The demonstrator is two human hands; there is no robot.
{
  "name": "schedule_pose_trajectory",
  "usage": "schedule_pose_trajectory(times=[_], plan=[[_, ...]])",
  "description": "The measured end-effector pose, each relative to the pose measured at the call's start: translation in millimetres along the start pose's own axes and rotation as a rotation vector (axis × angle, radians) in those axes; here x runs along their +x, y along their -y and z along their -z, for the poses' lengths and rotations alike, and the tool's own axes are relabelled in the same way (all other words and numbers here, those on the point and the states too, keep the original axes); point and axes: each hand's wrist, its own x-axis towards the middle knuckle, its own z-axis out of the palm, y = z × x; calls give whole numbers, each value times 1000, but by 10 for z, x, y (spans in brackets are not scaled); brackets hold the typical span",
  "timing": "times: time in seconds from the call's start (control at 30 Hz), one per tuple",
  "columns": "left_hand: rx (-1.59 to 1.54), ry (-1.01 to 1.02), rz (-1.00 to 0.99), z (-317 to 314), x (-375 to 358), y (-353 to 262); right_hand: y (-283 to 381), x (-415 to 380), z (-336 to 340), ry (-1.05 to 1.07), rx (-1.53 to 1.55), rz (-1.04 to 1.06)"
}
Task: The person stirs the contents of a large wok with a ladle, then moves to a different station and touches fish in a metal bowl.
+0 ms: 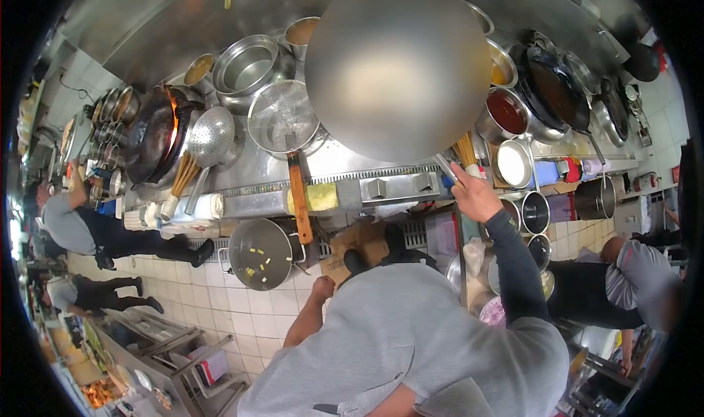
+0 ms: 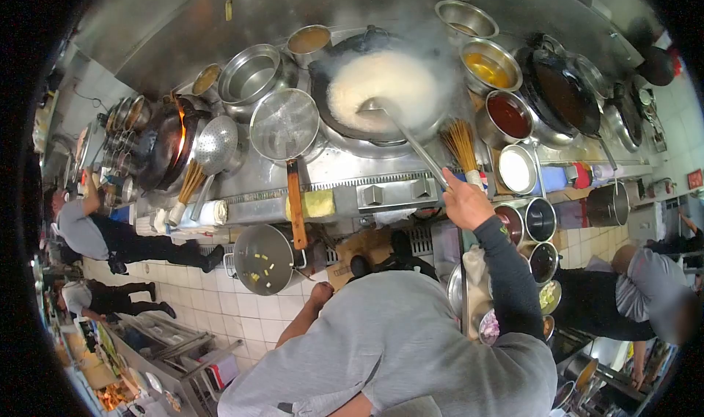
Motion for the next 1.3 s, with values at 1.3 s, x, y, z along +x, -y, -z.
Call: schedule_pose_trajectory(times=[1.3], plan=[[-217,-53,305,259,-188,-541,-565,342,-502,-98,-278,-214]])
